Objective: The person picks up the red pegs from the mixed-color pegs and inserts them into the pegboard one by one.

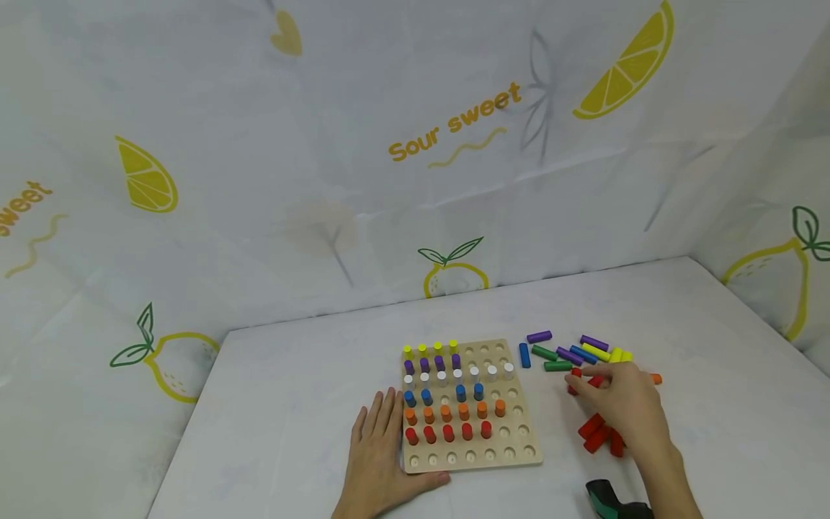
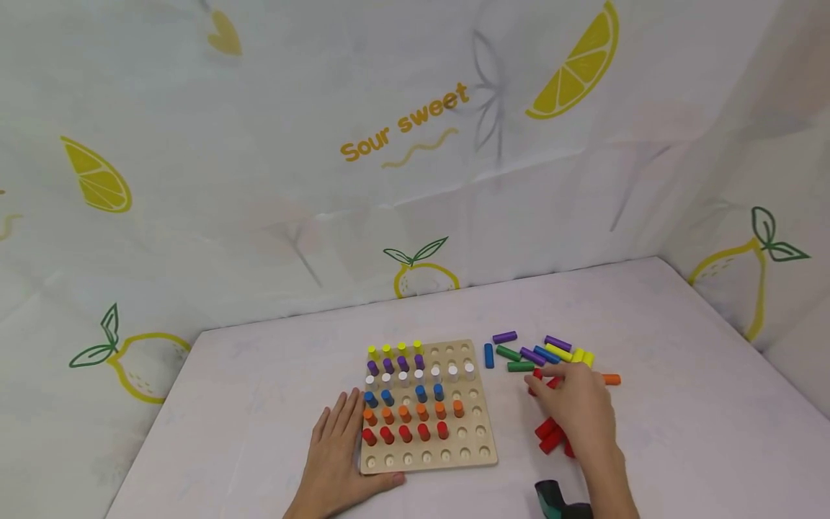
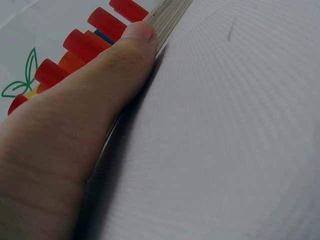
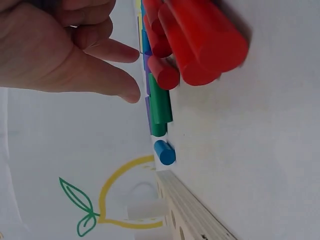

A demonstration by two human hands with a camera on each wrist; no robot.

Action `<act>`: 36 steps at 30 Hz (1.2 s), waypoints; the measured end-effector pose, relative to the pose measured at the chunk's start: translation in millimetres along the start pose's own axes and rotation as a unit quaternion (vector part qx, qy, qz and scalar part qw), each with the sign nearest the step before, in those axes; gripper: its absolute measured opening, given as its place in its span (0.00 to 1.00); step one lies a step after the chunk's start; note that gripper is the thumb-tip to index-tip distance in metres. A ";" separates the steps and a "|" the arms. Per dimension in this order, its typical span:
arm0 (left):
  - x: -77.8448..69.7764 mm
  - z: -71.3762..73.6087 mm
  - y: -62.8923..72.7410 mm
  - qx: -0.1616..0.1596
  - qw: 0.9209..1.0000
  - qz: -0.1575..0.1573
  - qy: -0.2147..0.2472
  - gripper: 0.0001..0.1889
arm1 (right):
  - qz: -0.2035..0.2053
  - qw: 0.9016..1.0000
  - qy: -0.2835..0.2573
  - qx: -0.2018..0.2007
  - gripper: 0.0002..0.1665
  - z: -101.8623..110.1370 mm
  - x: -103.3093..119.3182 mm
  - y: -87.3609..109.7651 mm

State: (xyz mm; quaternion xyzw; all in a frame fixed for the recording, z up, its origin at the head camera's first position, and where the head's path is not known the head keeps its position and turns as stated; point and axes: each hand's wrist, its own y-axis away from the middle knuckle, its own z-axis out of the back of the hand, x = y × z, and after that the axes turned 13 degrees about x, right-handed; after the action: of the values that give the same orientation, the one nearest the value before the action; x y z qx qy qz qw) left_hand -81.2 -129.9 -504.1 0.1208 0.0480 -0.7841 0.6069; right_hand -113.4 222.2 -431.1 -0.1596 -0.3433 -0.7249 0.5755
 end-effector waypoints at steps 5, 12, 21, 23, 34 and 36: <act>0.4 -0.2 0.0 0.003 1.000 0.000 0.002 0.72 | -0.018 1.000 0.005 -0.009 0.33 -6.7 -2.8 -3.7; 0.4 -0.7 -0.6 -0.005 1.000 -0.003 0.005 0.72 | -0.028 1.000 0.010 0.000 0.29 -11.9 -1.9 -7.6; -0.5 1.1 -0.6 0.007 1.000 0.003 0.016 0.72 | -0.033 0.997 0.001 0.073 0.22 -9.3 4.9 -5.1; -0.3 1.4 -0.7 0.013 1.000 0.005 0.016 0.72 | -0.028 0.996 0.009 0.081 0.24 -9.3 5.8 -5.4; -0.5 1.8 -0.5 0.017 1.000 0.005 0.018 0.72 | 0.012 0.997 0.042 0.069 0.25 -14.9 5.1 -5.2; -0.4 1.6 -0.5 0.016 1.000 0.005 0.018 0.72 | 0.018 0.997 0.040 0.068 0.23 -15.1 6.1 -3.9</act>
State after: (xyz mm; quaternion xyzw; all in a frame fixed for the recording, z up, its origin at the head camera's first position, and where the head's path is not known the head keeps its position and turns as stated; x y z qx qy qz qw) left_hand -81.8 -129.8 -502.4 0.1447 0.0461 -0.7796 0.6075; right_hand -116.4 207.9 -439.3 -0.0971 -0.3651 -0.6955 0.6112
